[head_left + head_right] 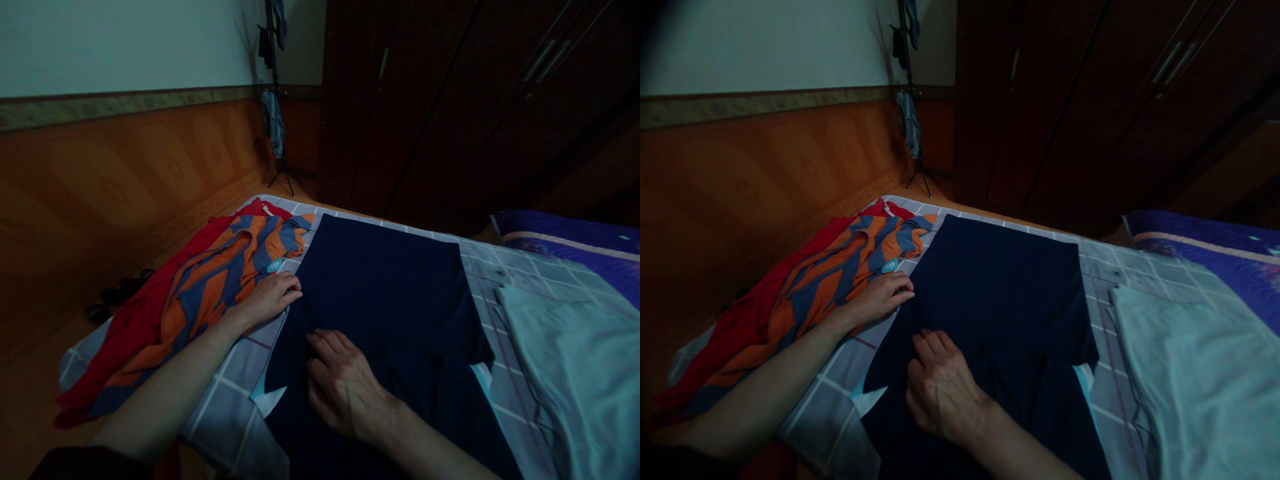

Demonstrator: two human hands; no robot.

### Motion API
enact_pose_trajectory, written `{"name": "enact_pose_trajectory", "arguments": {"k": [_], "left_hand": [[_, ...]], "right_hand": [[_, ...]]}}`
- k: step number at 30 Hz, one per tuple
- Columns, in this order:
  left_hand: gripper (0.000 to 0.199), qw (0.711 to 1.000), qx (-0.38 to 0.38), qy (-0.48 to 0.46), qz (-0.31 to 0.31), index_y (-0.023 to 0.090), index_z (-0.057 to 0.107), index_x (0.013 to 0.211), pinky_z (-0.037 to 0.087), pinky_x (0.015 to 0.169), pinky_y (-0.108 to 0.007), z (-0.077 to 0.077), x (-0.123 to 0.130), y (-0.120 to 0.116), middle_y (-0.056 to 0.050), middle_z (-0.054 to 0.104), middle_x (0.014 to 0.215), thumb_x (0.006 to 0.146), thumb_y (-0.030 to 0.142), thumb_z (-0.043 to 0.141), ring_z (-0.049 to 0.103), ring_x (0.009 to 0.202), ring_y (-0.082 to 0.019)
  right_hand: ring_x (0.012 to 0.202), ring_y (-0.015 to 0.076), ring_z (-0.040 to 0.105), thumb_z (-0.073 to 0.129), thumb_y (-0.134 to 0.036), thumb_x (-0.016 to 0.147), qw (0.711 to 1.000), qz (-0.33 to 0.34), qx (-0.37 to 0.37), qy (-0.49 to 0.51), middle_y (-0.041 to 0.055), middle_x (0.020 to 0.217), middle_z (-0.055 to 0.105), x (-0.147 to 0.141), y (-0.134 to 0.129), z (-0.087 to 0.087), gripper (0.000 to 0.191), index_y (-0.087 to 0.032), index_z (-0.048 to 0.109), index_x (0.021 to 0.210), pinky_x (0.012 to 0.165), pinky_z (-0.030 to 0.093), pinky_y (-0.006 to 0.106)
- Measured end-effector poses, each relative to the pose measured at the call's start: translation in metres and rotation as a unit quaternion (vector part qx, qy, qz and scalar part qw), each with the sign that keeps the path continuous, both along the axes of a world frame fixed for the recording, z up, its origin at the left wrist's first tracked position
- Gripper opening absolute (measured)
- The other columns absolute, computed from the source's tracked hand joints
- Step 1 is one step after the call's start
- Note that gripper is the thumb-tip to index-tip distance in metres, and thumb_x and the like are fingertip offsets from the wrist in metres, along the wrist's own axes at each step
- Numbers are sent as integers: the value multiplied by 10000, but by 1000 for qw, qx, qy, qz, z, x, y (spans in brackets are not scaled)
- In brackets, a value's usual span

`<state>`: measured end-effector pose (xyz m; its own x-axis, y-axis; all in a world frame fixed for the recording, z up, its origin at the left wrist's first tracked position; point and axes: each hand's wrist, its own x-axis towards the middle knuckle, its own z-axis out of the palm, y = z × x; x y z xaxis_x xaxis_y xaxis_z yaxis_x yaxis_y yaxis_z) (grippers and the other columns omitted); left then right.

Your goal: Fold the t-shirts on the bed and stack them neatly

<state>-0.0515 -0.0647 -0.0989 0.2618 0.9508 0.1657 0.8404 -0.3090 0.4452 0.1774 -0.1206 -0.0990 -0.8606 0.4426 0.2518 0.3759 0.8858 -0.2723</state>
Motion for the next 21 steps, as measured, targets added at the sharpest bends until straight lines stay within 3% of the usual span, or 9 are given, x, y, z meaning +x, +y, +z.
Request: {"name": "enact_pose_trajectory", "arguments": {"k": [4,7,12,21], "left_hand": [[127,992,90,-84,29,177,600,804,412,710,-242,8,5,-6,-1,601,804,894,238,534,568,753,-132],[126,988,102,-113,0,179,606,808,416,692,-231,12,11,-12,11,612,760,894,243,540,573,717,-119],[98,993,29,27,-108,186,641,857,422,739,-262,9,18,-16,-6,633,818,883,246,568,589,797,-149],[162,988,15,83,-132,193,638,1004,419,894,-356,9,19,-18,-46,629,1042,873,273,588,567,1000,-202]], "right_hand": [[991,229,522,522,-193,805,1000,-5,-10,-10,97,1059,604,-1,-1,-1,76,-159,579,769,911,409,373],[905,207,509,515,-201,815,1000,7,-13,-14,74,945,589,-2,-1,-2,84,-169,559,751,835,415,348],[810,184,474,499,-206,823,999,15,-14,-37,40,833,543,-3,-1,-3,93,-180,531,740,716,385,319],[802,175,450,508,-226,830,998,43,-8,-43,34,816,525,-2,0,-1,126,-178,525,715,678,354,304]]}}
